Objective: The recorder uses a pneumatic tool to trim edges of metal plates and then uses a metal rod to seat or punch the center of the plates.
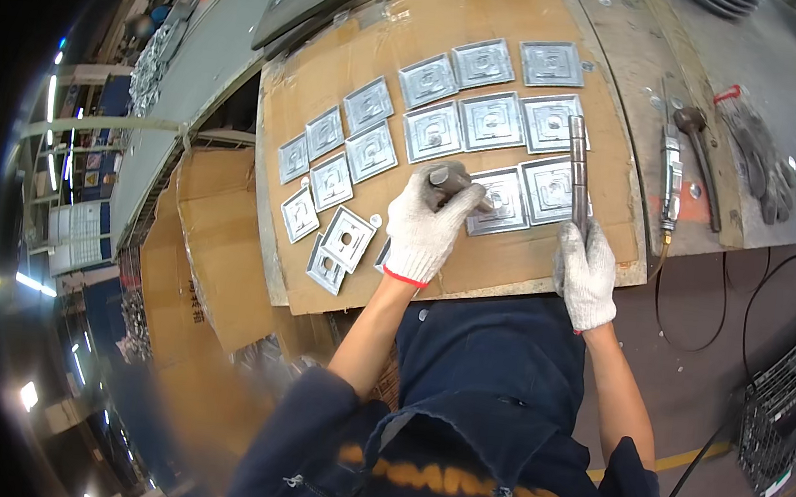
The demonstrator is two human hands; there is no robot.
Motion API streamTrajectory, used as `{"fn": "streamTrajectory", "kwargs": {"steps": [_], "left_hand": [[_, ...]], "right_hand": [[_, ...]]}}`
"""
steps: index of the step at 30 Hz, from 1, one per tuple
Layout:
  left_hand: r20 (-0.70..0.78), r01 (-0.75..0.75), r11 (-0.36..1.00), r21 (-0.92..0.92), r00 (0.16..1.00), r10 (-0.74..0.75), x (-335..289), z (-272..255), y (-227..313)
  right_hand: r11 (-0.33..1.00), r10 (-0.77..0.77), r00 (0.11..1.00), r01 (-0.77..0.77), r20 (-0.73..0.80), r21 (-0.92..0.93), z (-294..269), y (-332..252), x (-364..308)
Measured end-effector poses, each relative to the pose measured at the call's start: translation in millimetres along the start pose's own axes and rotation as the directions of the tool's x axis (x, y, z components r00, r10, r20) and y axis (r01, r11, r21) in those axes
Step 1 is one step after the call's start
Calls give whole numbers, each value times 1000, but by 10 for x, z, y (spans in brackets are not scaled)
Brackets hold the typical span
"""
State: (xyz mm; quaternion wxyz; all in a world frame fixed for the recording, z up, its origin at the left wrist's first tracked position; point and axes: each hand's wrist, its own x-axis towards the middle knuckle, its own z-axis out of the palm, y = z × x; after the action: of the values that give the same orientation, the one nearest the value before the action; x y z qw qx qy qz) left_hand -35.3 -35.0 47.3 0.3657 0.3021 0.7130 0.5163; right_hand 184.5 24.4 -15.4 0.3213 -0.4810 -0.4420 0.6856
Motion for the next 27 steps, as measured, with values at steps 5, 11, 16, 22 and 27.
{"fn": "streamTrajectory", "kwargs": {"steps": [5, 11, 16, 22, 27], "left_hand": [[21, -80, 992, 94, 997, 79, 29, 53, -71], [51, -322, 900, 295, 946, 321, 19, 132, -154], [-4, -338, 879, 335, 933, 360, 16, 131, -194], [40, -343, 807, 481, 928, 371, 55, 124, -108], [78, -271, 823, 500, 960, 268, 41, 58, -41]], "right_hand": [[1000, 17, 999, -18, 50, 24, -30, -66, -3], [999, 36, 996, -34, 79, -18, -49, -95, -6], [999, 43, 995, -41, 86, -19, -14, -108, -3], [989, 48, 993, -32, 107, -147, -81, -171, 57], [695, -62, 943, 276, 327, -664, 82, -1227, -151]]}}
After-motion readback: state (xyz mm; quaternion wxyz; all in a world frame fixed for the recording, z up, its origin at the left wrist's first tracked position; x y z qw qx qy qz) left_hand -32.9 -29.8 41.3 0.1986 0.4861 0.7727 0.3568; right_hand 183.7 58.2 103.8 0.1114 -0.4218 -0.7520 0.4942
